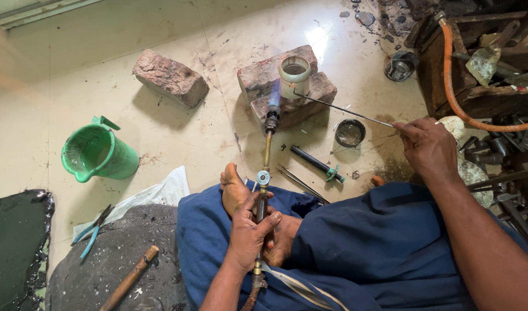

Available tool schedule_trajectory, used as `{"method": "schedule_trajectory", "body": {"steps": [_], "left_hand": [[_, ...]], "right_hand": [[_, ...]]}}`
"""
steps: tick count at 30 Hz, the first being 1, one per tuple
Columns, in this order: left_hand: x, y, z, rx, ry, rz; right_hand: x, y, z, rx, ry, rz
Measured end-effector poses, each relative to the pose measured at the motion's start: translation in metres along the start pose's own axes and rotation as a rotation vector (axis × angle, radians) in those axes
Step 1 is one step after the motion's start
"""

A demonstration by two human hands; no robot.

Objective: The person sits on the floor and works with a small ceramic crucible set between bricks. They add material from a small metal dish into the crucible, ignite a gas blowtorch, and heat the crucible while stirring and probing the contents with a long metal rod.

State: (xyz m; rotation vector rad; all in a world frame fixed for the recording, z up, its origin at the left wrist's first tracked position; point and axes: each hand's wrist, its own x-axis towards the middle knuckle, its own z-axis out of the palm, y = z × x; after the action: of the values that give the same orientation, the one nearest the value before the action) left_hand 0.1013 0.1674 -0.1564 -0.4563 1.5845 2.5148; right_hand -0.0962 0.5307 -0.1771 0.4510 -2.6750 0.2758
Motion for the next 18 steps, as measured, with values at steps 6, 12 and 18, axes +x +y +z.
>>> {"method": "schedule_trajectory", "body": {"steps": [6,12,18], "left_hand": [[0.0011,-0.0009,0.0010,0.067,0.013,-0.035],[0.0015,-0.0013,0.0010,0.078,0.003,-0.021],[0.0015,-0.0005,0.0021,0.072,0.011,-0.039]], "right_hand": [[0.0006,0.0006,-0.0028,0.043,0.027,-0.002],[0.0010,-0.0001,-0.0038,0.023,0.014,-0.009],[0.0006,0.0001,-0.0030,0.043,0.016,-0.005]]}}
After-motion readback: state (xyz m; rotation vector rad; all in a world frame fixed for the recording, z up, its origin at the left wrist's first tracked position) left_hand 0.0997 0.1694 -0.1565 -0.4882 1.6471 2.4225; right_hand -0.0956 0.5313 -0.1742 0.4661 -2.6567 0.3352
